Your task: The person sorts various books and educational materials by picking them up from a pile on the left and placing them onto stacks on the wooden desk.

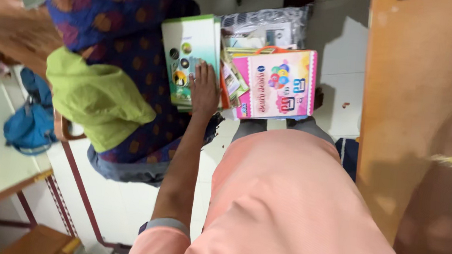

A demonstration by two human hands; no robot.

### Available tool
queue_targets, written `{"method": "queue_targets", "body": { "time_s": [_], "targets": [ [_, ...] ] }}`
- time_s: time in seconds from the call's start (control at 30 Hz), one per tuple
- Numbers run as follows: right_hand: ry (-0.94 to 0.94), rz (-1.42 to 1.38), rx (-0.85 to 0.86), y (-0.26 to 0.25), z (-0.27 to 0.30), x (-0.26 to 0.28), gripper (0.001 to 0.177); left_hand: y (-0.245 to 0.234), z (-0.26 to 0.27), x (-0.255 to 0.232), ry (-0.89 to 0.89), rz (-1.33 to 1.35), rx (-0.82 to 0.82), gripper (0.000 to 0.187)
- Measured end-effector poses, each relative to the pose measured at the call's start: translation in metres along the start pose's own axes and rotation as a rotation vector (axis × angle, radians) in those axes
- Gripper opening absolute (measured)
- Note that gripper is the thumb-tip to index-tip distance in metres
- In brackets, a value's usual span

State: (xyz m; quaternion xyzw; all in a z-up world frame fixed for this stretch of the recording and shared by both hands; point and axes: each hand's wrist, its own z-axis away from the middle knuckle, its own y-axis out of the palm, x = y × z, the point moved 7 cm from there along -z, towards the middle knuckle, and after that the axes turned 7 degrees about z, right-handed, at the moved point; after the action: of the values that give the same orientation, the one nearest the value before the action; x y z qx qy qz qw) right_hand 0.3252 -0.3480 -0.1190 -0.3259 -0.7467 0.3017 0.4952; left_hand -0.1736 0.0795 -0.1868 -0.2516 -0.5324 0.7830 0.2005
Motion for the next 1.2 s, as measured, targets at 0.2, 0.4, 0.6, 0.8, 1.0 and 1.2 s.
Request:
{"method": "queue_targets", "body": {
  "time_s": [0.2,0.4,0.6,0.8,1.0,1.2],
  "targets": [
    [-0.415,-0.316,1.033,0.098,0.147,0.241,0.065,-0.005,0.005,0.025,-0.118,0.185,-0.048,0.080],
    [-1.247,-0.101,1.244,0.138,0.283,0.418,0.076,-0.006,-0.010,0.088,-0.297,0.294,-0.085,0.081],
    [-1.595,0.347,1.100,0.189,0.340,0.432,0.076,0.038,-0.021,0.137,-0.343,0.478,-0.088,0.092],
    [-1.666,0.568,1.063,0.198,0.353,0.422,0.083,0.054,-0.014,0.143,-0.253,0.502,-0.243,0.093],
    [-1.610,0.583,1.131,0.199,0.350,0.422,0.087,0.070,-0.025,0.150,-0.218,0.538,-0.402,0.090],
    [-1.525,0.500,1.217,0.199,0.348,0.420,0.087,0.029,-0.016,0.171,-0.290,0.831,-0.420,0.062]
  ]
}}
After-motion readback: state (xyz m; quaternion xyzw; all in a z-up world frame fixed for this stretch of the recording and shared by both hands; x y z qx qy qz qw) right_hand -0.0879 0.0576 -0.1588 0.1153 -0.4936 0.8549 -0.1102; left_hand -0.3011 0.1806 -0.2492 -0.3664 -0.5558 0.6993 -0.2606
